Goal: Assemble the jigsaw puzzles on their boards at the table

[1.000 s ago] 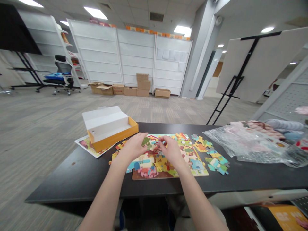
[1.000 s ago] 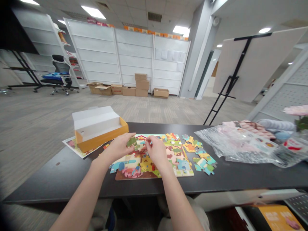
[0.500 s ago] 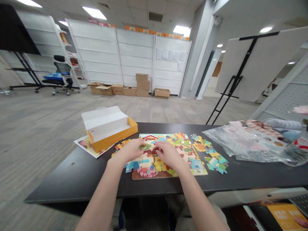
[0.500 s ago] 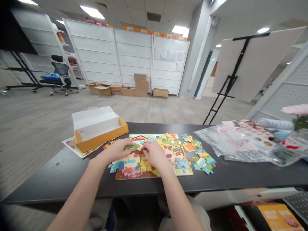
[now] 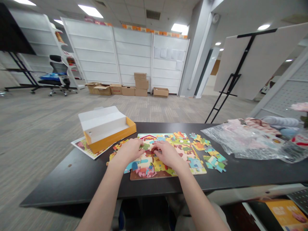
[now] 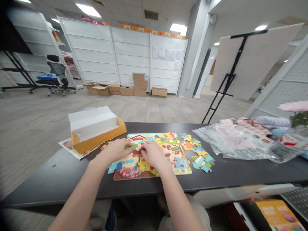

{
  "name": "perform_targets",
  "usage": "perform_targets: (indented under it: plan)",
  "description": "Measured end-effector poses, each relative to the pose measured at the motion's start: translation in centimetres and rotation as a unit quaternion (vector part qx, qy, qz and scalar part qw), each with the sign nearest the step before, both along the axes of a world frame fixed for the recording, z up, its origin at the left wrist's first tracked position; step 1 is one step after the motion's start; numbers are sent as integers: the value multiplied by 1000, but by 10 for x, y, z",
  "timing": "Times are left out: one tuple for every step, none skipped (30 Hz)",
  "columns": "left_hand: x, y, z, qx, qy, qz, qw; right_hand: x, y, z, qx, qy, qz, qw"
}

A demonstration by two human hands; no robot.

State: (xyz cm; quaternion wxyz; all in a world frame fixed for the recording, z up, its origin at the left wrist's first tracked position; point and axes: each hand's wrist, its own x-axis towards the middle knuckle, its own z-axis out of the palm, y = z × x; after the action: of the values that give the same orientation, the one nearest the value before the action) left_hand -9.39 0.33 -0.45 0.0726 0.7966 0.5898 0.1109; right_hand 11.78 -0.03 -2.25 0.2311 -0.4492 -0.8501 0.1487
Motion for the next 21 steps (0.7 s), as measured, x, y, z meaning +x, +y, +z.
perform_targets:
  plan:
    - [1,0,0,4,19,-5,1000,0,0,1,-1,-2,0,1000]
    - [2,-1,1,8,36,-10,999,0,0,1,-2,-3,-1,1000]
    - [3,-1,1,11,49,-12,999,-1,0,2,-3,-4,-2,1000]
    - [3,-1,1,11,57,-11,998,-1,-1,2,-3,-5,-2,1000]
    - [3,-1,1,11,64,-8,998,-1,-1,2,-3,-7,-2,1000]
    - [4,-1,1,10,71,-7,997,-1,0,2,-2,-8,-1,1000]
    - [4,-2,1,10,77,-7,997,-1,0,2,-1,-10,-1,1000]
    - [4,-2,1,11,80,-8,997,-2,0,1,-1,-11,-2,1000]
    - [5,-2,1,13,80,-9,997,-2,0,1,-1,-12,-3,1000]
    - [5,-2,2,16,78,-9,997,-2,0,1,-1,-13,-5,1000]
    - [6,-2,2,18,75,-7,997,-2,0,0,-2,-14,-6,1000]
    - [7,-2,3,18,72,-4,997,-3,0,0,-3,-15,-7,1000]
    - [8,-2,3,18,71,0,997,-3,0,0,-4,-18,-6,1000]
    - [9,-2,4,16,70,3,997,-2,0,0,-3,-21,-7,1000]
    - [10,-2,5,14,70,5,997,-2,1,1,-2,-25,-11,1000]
    - [10,-2,5,10,71,5,997,-1,1,1,3,-33,-19,999]
    - [10,-2,6,7,71,3,997,0,2,1,11,-45,-32,998]
    - [10,-1,6,5,71,1,997,1,3,1,24,-59,-50,997]
    - [10,-1,6,3,69,-3,998,2,4,1,39,-75,-68,994]
    - [9,-1,5,1,65,-8,998,3,5,1,53,-90,-84,991]
    - [8,0,5,0,60,-13,998,4,6,1,64,-105,-96,988]
